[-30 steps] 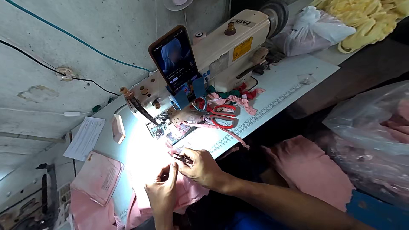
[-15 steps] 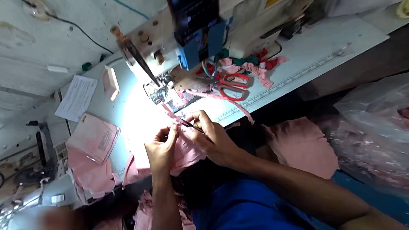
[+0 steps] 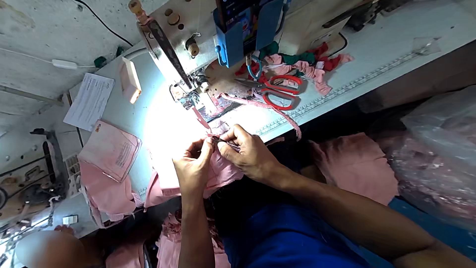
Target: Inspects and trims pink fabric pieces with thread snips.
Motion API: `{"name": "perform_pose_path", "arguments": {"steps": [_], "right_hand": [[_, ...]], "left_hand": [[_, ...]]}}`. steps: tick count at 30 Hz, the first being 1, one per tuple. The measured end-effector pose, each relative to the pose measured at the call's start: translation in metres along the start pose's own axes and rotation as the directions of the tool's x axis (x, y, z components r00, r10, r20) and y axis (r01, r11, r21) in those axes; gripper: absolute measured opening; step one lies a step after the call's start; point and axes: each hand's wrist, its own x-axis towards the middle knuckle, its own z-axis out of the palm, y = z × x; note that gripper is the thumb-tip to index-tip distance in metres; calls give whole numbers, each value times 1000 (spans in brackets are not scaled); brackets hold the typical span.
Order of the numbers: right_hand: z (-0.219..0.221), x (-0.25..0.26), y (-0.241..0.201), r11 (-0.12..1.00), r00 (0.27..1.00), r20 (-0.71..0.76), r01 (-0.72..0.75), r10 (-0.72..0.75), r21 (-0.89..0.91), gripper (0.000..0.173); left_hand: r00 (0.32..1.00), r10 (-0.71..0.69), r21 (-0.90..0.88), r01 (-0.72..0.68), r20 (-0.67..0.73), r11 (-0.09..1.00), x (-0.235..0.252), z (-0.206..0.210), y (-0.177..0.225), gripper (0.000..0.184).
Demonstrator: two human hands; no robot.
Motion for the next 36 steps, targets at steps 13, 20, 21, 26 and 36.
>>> {"name": "perform_pose_path", "arguments": {"steps": [13, 20, 21, 26, 36], "right_hand": [[6, 10, 10, 833, 995, 97, -61, 9, 550, 10], [6, 8, 8, 937, 1000, -1, 15, -15, 348, 11], [6, 9, 8, 907, 1000, 23, -4, -6, 421, 10], [0, 11, 5, 612, 955, 286, -269, 72, 744, 18], [7, 11, 7, 834, 997, 68, -65, 33, 548, 10]], "left_hand": [[1000, 21, -44, -20, 11, 999, 0, 2, 0, 7], [1000, 23, -49, -22, 16, 999, 1, 4, -1, 7], [1000, 20, -50, -19, 14, 999, 1, 4, -1, 7], [999, -14, -100, 17, 30, 995, 2, 1, -2, 5], [999, -4, -135, 9, 40, 991, 3, 3, -1, 5]]}}
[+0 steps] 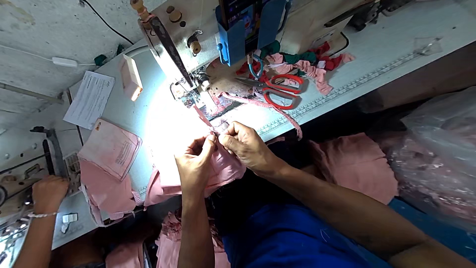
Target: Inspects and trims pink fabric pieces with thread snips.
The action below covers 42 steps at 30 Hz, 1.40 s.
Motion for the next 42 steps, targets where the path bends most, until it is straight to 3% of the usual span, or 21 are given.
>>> {"name": "perform_pose_path", "arguments": {"steps": [3, 6, 9, 12, 14, 16, 19, 21, 27, 32, 34, 36, 39, 40, 42], "right_hand": [[-6, 2, -6, 929, 959, 192, -256, 209, 267, 22], [-13, 3, -9, 846, 899, 311, -408, 308, 343, 32], [-11, 2, -9, 910, 939, 233, -312, 251, 275, 27], [-4, 0, -7, 990, 993, 65, -108, 102, 87, 12], [-2, 0, -4, 999, 999, 5, -38, 39, -18, 11], [-3, 0, -5, 995, 996, 37, -84, 83, 47, 13], [-11, 3, -13, 874, 923, 249, -366, 295, 319, 31], [-14, 4, -13, 870, 913, 282, -378, 294, 316, 32], [-8, 1, -10, 999, 997, 61, -52, 53, -9, 12], [-8, 2, -9, 972, 1000, 3, 1, -1, -234, 15], [-9, 3, -11, 976, 999, 19, -21, 26, -216, 15], [-10, 5, -16, 991, 987, 94, -134, 133, -3, 17], [-15, 7, -19, 820, 880, 323, -453, 348, 350, 37], [-16, 7, -18, 808, 871, 343, -468, 352, 358, 39], [-18, 5, -13, 933, 932, 254, -309, 259, 183, 33]], "left_hand": [[1000, -12, -3, 12, 8, 1000, 1, -3, -1, 4], [999, -26, -9, 26, 28, 1000, 2, -6, -1, 4], [999, -29, -21, 29, 26, 999, 2, -4, -2, 5], [1000, -15, -18, 16, 16, 1000, 1, -2, -1, 4], [1000, -7, 1, 7, 22, 1000, 1, -1, -1, 5], [999, -7, 3, 7, 39, 1000, 2, -2, -1, 5], [997, -47, -57, 51, 68, 997, 4, -7, -1, 4], [996, -68, -79, 73, 62, 994, 3, -8, -2, 4], [997, -68, -82, 71, 39, 994, 1, -4, -1, 4], [998, -54, -28, 54, 31, 998, 0, -2, -1, 4], [999, -41, -21, 42, 36, 999, 0, -2, -2, 3], [998, -28, -25, 30, 55, 999, 0, -4, -2, 3], [994, -53, -79, 60, 94, 995, 3, -11, -3, 3], [994, -61, -81, 68, 94, 994, 4, -12, -4, 4], [996, -67, -58, 71, 65, 996, 3, -13, -5, 4]]}}
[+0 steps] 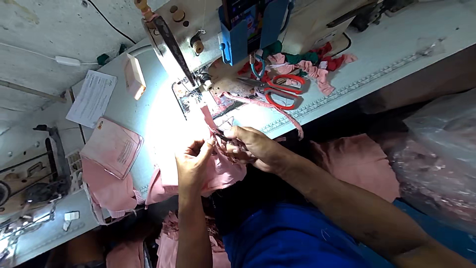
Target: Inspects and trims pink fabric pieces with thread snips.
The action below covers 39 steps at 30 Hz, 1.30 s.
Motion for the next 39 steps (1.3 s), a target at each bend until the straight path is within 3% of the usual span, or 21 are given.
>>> {"name": "perform_pose_path", "arguments": {"steps": [2, 3, 7, 11, 15, 21, 23, 24, 26, 27, 28, 34, 39], "right_hand": [[-2, -3, 5, 915, 976, -84, 155, -200, -373, 17], [-2, -5, 4, 851, 956, -112, 182, -269, -492, 20], [3, 2, 1, 618, 868, -101, 260, -487, -741, 33], [7, 11, -2, 398, 815, 26, 310, -578, -864, 29], [14, 9, 1, 359, 818, 5, 258, -575, -897, 28], [22, 4, 12, 253, 720, 11, 258, -694, -932, 22], [22, 4, 13, 288, 726, 1, 274, -688, -918, 20], [22, 4, 11, 387, 762, -29, 295, -647, -874, 19], [20, 6, 4, 739, 888, -107, 300, -448, -603, 18], [19, 8, 3, 860, 928, -116, 273, -353, -432, 16], [18, 10, 3, 912, 948, -112, 247, -297, -329, 16], [18, -8, -4, 801, 918, -119, 258, -377, -541, 32], [15, -29, -3, 812, 935, -35, 288, -354, -507, 19]], "left_hand": [[999, 14, 35, -13, -33, 999, -3, -2, -1, 4], [999, 27, 40, -25, -39, 999, -3, -2, -2, 5], [999, 53, 78, -52, -10, 996, -4, 4, 0, 5], [994, 106, 212, -110, 31, 971, -8, 0, 0, 8], [994, 105, 313, -109, 29, 944, -9, -5, 7, 14], [994, 109, 246, -107, 3, 963, -6, -5, 7, 13], [989, 148, 267, -144, 5, 953, -6, -4, 6, 11], [985, 175, 269, -168, -2, 948, -7, -2, 6, 10], [981, 195, 216, -191, 0, 958, -9, -2, 4, 8], [983, 185, 168, -184, 11, 968, -9, -4, 3, 7], [986, 164, 128, -165, 20, 978, -8, -6, 1, 6], [993, 116, 179, -111, -16, 978, -3, 0, 9, 9], [996, 79, 145, -71, -46, 987, -6, 6, 14, 7]]}}
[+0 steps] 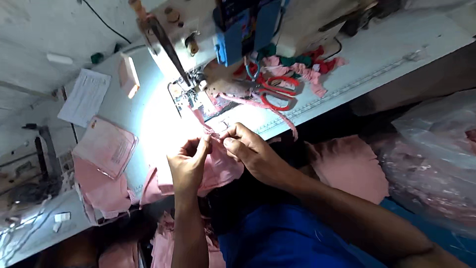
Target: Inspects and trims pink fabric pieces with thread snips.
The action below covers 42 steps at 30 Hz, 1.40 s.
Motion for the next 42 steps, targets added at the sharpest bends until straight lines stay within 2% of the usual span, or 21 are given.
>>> {"name": "perform_pose_path", "arguments": {"steps": [7, 15, 24, 26, 28, 30, 32, 40, 42], "right_hand": [[6, 3, 8, 976, 993, -120, -32, 6, -217, 14], [6, 7, 5, 972, 989, -145, -69, 37, -224, 15], [8, 11, 9, 985, 987, -157, -11, -17, -174, 13], [7, 13, 13, 992, 988, -149, 9, -28, -124, 13], [6, 17, 19, 996, 995, -96, -12, 20, 83, 16], [6, 19, 21, 935, 995, -4, -93, 100, 341, 20], [5, 19, 20, 882, 988, 51, -151, 143, 447, 21], [9, 20, 21, 956, 995, -70, -51, 74, 288, 15], [9, 20, 21, 943, 995, -54, -65, 87, 328, 15]], "left_hand": [[1000, 16, -79, -14, 17, 997, 0, 4, -2, 4], [1000, 13, -61, -12, 17, 998, 2, 7, -2, 6], [1000, 8, -35, -7, 26, 999, 1, 8, 3, 7], [1000, 10, -46, -9, 26, 999, 2, 9, 3, 7], [1000, 6, -49, -4, 23, 999, 2, 9, 2, 7], [1000, -3, -64, 5, 26, 998, 2, 8, 1, 7], [999, -6, -76, 9, 35, 997, 3, 8, 1, 7], [999, -2, -80, 5, 36, 997, 4, 9, 0, 7], [999, -10, -72, 13, 33, 997, 4, 9, 0, 8]]}}
